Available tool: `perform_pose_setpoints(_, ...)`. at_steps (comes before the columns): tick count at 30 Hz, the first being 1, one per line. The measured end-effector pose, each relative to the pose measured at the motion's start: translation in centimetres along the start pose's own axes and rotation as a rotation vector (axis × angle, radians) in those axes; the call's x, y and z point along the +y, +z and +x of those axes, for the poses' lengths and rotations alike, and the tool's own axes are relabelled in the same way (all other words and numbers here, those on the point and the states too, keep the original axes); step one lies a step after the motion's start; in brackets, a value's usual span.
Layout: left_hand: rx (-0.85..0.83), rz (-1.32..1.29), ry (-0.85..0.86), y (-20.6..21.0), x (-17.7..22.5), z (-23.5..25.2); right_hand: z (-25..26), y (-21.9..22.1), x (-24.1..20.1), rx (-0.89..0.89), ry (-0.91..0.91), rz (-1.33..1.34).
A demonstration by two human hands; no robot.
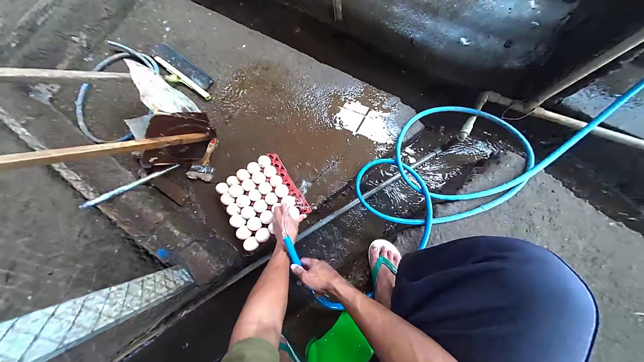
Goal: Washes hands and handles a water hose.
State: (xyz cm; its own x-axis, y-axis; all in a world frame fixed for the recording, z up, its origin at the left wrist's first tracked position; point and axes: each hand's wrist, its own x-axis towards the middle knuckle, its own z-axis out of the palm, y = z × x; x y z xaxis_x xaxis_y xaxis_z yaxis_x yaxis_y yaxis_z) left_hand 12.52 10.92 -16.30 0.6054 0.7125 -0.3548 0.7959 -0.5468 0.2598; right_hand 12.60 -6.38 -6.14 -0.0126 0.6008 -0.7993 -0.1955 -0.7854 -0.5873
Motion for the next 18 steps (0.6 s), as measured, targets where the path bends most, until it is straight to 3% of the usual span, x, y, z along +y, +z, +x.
perform_pose_setpoints(5,0.016,-0.027,0.045,1.3,-1.3,0.3,0.3,0.0,-0.2,0.003,-0.001,0.000)
perform_pose_setpoints(9,-0.021,-0.083,0.044,0.0,-1.4,-0.2,0.2,-0.1,-0.3,-0.001,-0.005,0.007)
perform_pose_setpoints(13,0.106,-0.175,0.029,-1.9,-1.2,0.3,0.0,-0.3,-0.3,0.001,-0.009,-0.006)
perform_pose_setpoints(18,-0.112,0.014,-0.106,-4.1,0.5,3.3,-0.2,-0.6,-0.3,0.015,-0.008,0.011)
